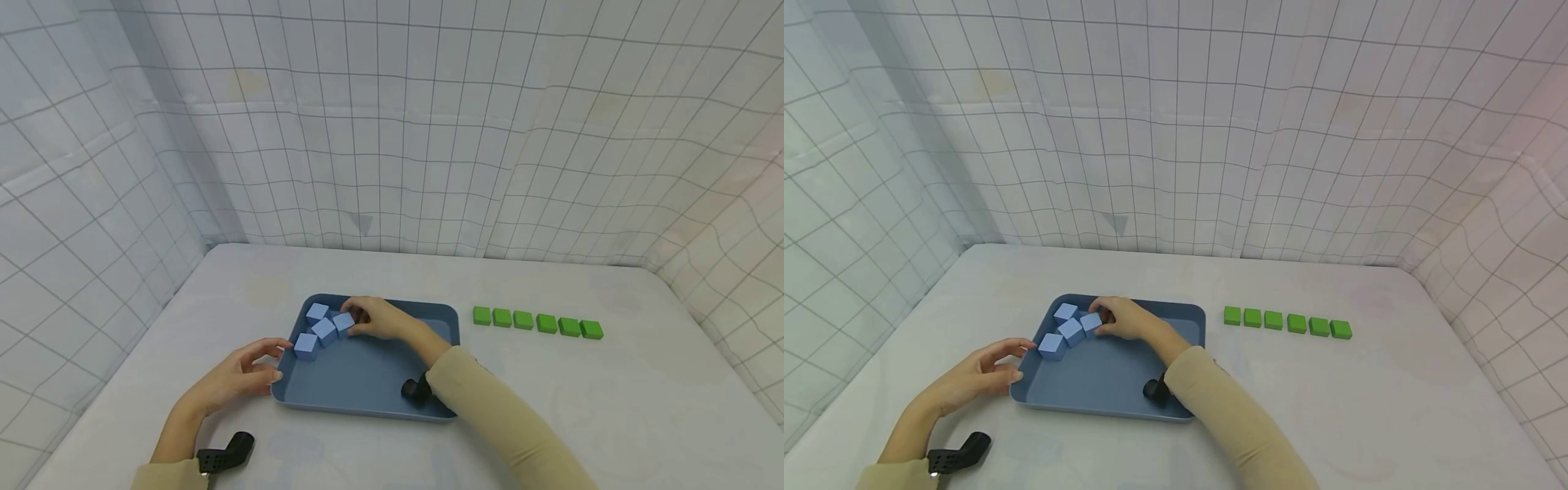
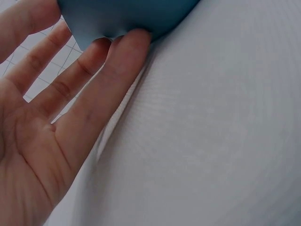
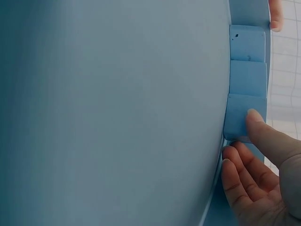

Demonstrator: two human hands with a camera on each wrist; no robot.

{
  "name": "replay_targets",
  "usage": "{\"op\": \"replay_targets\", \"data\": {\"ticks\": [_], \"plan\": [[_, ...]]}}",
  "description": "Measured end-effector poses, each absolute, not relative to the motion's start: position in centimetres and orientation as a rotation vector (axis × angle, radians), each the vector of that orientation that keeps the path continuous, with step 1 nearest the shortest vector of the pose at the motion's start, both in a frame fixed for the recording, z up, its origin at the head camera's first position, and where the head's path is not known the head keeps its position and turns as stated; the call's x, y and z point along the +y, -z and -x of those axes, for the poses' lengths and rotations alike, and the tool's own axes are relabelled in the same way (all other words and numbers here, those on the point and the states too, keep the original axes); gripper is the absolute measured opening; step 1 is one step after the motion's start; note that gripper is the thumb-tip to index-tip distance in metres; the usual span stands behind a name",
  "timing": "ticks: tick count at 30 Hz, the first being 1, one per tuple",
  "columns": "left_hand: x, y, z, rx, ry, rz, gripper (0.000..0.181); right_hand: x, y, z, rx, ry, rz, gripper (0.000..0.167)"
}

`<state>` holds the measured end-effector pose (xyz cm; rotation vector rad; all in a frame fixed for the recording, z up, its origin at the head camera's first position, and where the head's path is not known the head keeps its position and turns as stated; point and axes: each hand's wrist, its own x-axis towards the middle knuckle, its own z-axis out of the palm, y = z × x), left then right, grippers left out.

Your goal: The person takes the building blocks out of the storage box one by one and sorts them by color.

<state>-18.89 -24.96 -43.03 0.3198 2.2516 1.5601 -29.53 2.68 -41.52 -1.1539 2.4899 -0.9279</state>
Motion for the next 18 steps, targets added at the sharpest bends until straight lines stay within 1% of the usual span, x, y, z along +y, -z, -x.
{"op": "replay_targets", "data": {"ticks": [7,18], "plan": [[-24.9,43.0,18.9,2.244,-1.569,-0.316,0.051,2.9,41.1,29.4,2.458,0.97,1.139,0.037],[-24.9,43.0,18.9,2.265,-1.566,-0.308,0.049,3.8,39.8,29.4,2.451,1.047,1.187,0.035]]}}
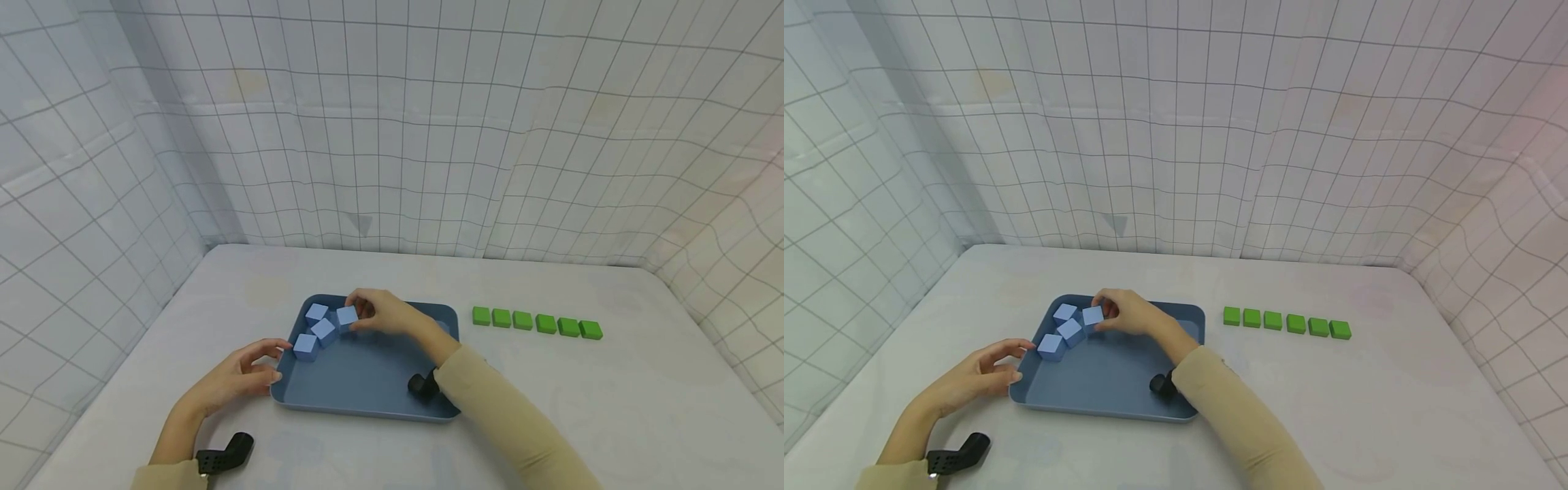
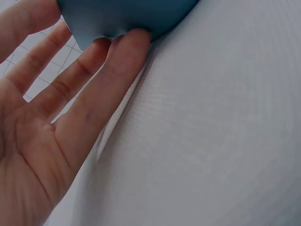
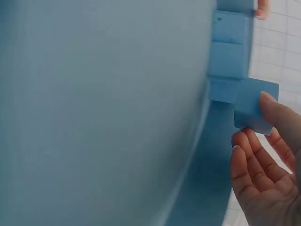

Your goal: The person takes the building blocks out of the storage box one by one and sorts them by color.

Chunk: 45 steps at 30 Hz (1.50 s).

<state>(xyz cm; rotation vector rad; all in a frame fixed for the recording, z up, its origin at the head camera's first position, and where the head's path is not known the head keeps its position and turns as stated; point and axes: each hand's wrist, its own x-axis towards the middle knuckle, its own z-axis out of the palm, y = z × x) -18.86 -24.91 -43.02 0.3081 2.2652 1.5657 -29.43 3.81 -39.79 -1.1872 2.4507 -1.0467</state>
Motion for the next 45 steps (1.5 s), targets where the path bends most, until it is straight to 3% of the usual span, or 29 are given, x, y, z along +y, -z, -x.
{"op": "replay_targets", "data": {"ticks": [21,45], "plan": [[-25.1,43.0,18.9,2.24,-1.572,-0.362,0.049,8.6,36.5,29.1,2.547,1.137,1.14,0.034],[-25.1,43.0,18.9,2.239,-1.573,-0.352,0.05,17.3,37.2,27.2,2.675,1.277,0.969,0.035]]}}
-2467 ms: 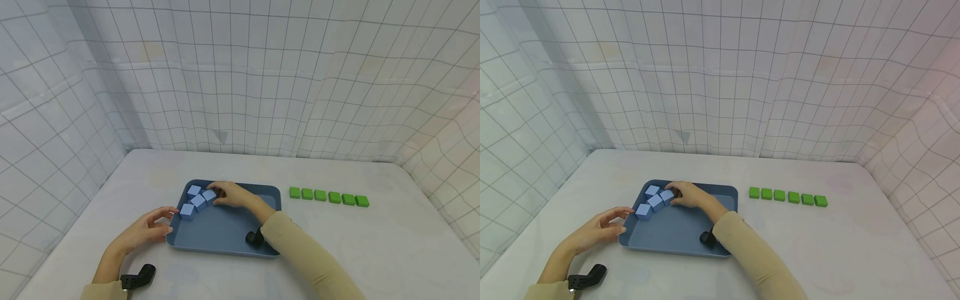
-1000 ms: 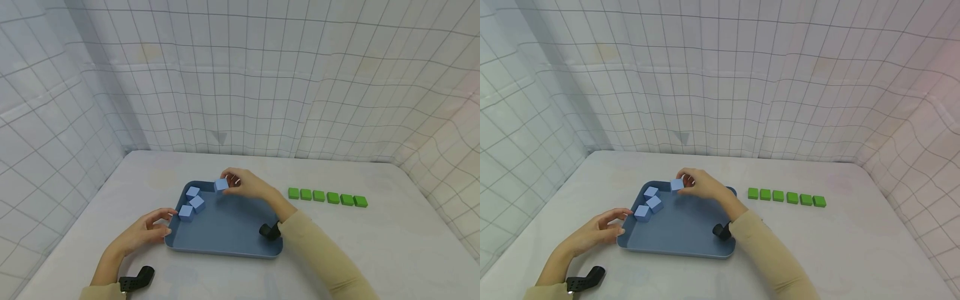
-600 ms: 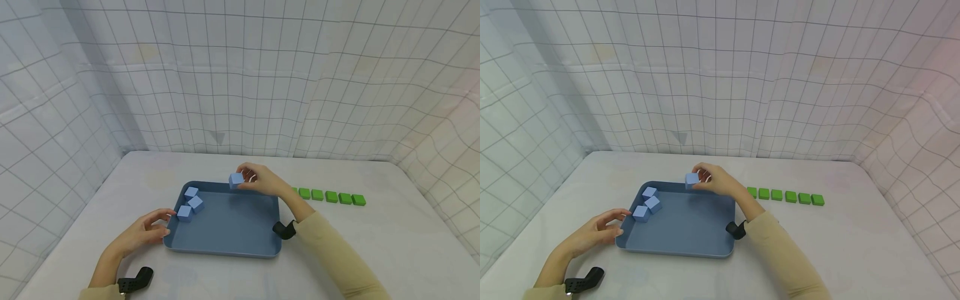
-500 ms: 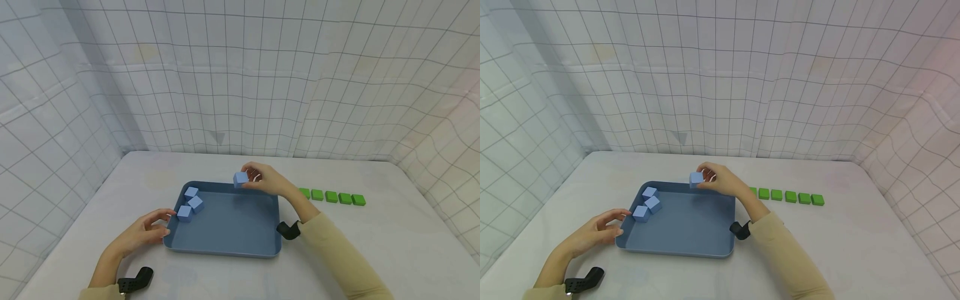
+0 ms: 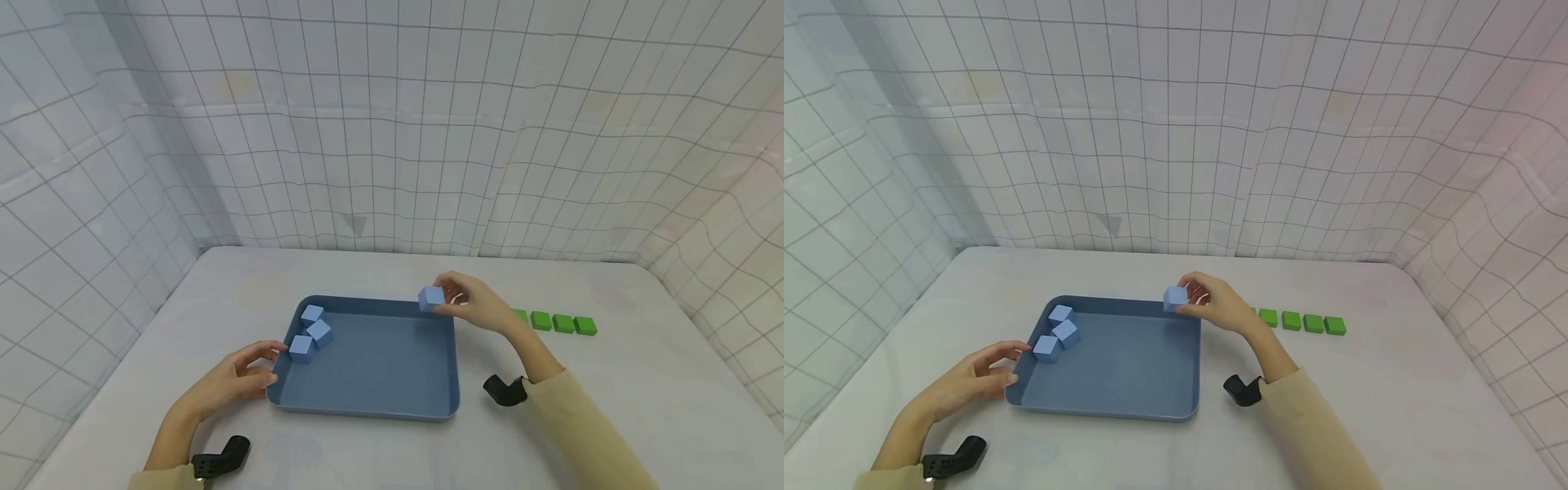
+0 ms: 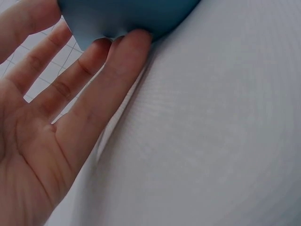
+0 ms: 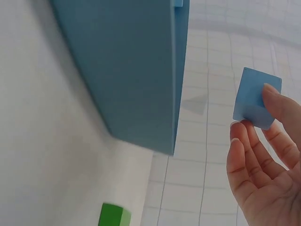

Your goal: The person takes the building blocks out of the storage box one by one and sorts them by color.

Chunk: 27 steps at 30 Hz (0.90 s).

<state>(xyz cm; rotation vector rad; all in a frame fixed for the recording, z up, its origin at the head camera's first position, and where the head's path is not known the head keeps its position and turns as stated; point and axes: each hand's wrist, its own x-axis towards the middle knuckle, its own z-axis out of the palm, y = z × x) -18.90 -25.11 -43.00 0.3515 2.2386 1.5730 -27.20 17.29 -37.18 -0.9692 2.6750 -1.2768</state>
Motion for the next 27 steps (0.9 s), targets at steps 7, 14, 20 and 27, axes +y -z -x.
{"op": "replay_targets", "data": {"ticks": [7,14,20,27], "plan": [[-25.0,43.0,18.9,2.25,-1.566,-0.316,0.05,19.6,38.1,26.2,2.675,1.348,0.949,0.035],[-24.9,42.9,18.9,2.254,-1.569,-0.317,0.05,21.3,38.9,25.1,2.662,1.341,0.856,0.034],[-24.9,42.9,18.9,2.259,-1.562,-0.315,0.05,22.5,39.6,24.0,2.688,1.333,0.818,0.036],[-24.9,42.9,18.9,2.257,-1.561,-0.304,0.051,23.7,40.9,22.8,2.708,1.273,0.773,0.036]]}}
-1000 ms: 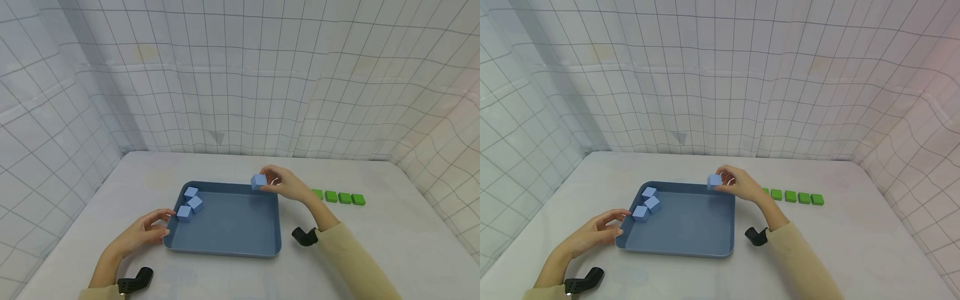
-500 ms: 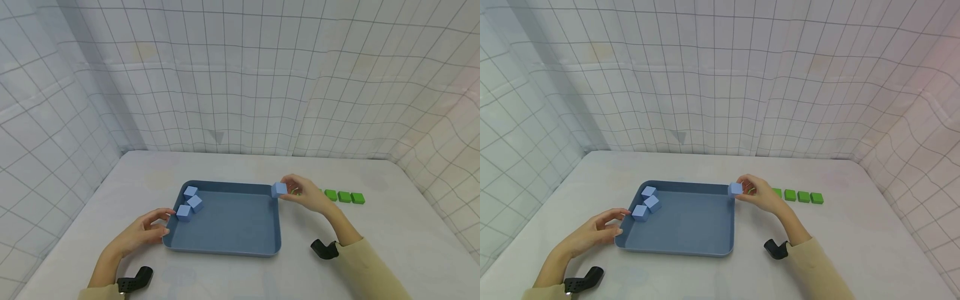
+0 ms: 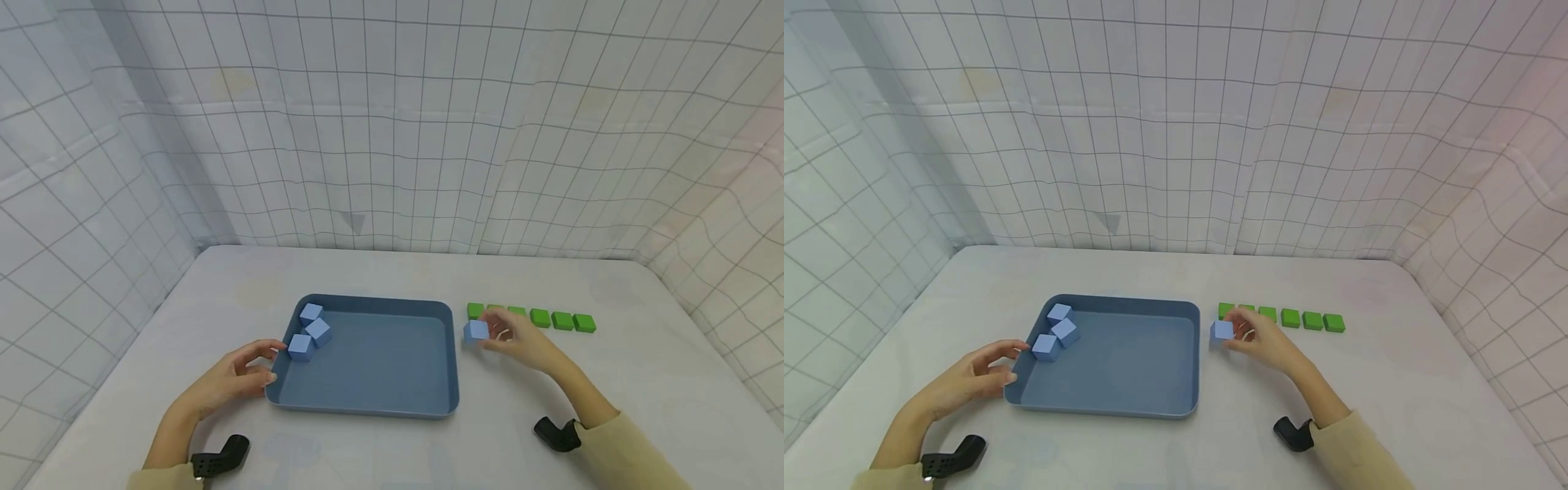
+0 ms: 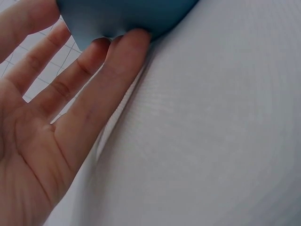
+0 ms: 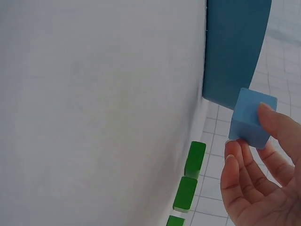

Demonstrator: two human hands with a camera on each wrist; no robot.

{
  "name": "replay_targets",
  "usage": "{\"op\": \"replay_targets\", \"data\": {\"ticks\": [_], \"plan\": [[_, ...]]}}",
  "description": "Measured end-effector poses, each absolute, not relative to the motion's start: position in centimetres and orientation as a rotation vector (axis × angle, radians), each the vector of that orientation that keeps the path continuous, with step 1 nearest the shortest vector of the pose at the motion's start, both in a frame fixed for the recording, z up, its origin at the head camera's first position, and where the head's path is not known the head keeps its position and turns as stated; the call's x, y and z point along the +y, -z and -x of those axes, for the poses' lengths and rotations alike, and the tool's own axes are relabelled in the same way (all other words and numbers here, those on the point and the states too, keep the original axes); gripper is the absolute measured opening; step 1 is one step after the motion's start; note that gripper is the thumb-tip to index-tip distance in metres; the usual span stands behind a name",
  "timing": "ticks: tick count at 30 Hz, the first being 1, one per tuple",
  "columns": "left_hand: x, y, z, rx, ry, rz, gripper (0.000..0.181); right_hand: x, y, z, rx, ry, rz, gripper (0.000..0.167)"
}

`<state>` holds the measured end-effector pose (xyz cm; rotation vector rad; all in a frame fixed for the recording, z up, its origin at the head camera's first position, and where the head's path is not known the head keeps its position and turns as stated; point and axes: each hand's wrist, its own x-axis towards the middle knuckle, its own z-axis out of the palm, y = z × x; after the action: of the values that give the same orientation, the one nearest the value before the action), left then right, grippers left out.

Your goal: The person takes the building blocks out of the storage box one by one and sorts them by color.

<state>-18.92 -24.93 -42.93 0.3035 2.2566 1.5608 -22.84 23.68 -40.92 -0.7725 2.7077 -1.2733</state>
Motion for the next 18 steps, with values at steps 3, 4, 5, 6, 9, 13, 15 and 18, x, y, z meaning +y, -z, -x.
{"op": "replay_targets", "data": {"ticks": [3,4,5,6,9,13,15,18], "plan": [[-24.9,43.0,18.9,2.262,-1.558,-0.303,0.051,24.0,41.2,22.4,2.713,1.27,0.753,0.037],[-24.9,43.0,18.9,2.264,-1.558,-0.303,0.051,24.1,41.3,22.3,2.715,1.273,0.754,0.037],[-24.9,43.0,18.9,2.265,-1.558,-0.304,0.051,24.2,41.3,22.2,2.718,1.274,0.759,0.037],[-24.9,43.0,18.9,2.266,-1.557,-0.305,0.051,24.3,41.4,22.1,2.718,1.271,0.763,0.037],[-25.0,43.0,19.0,2.265,-1.559,-0.306,0.051,24.4,41.6,21.8,2.724,1.265,0.777,0.036],[-25.0,43.1,19.0,2.259,-1.564,-0.306,0.051,24.6,42.0,21.7,2.723,1.248,0.776,0.034],[-25.0,43.1,19.0,2.256,-1.567,-0.306,0.051,24.7,42.2,21.7,2.718,1.235,0.778,0.034],[-25.0,43.1,19.0,2.253,-1.569,-0.306,0.051,24.9,42.4,21.7,2.715,1.214,0.794,0.034]]}}
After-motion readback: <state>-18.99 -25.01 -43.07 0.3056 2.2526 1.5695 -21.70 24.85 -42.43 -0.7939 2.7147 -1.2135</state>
